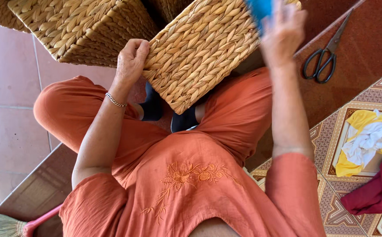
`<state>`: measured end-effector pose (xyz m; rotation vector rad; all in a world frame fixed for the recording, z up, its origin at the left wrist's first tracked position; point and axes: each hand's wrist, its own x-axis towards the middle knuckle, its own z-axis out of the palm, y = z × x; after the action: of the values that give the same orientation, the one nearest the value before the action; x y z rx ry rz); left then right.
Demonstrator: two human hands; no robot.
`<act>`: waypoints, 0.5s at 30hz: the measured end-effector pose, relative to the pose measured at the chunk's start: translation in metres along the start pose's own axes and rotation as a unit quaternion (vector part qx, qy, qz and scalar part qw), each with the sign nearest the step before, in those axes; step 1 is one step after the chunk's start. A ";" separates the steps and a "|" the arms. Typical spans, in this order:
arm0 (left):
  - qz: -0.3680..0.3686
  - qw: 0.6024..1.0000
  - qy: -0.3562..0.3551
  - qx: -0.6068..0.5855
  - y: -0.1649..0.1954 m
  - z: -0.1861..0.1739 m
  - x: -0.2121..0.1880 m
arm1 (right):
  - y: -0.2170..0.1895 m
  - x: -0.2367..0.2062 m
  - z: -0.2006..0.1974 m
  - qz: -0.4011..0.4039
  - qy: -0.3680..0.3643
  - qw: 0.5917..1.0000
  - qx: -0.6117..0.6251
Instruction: The person sits on the floor and wipes woven water-hyacinth storage baskets one at a time with a blue cloth, turning each basket to clean its sides and handles. They occasionally use scissors to trim loose fibers from the weave before resuming wiping.
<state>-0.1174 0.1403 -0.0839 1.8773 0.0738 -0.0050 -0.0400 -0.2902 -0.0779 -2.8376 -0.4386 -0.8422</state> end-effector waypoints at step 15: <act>0.017 0.993 0.098 0.062 0.004 0.011 0.001 | -0.206 -0.048 -0.081 -0.229 -0.074 0.942 0.232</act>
<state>-0.1156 0.1289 -0.0831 1.9977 0.1796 0.2033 -0.1852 -0.1246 -0.0250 -2.3880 -1.1788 -0.4919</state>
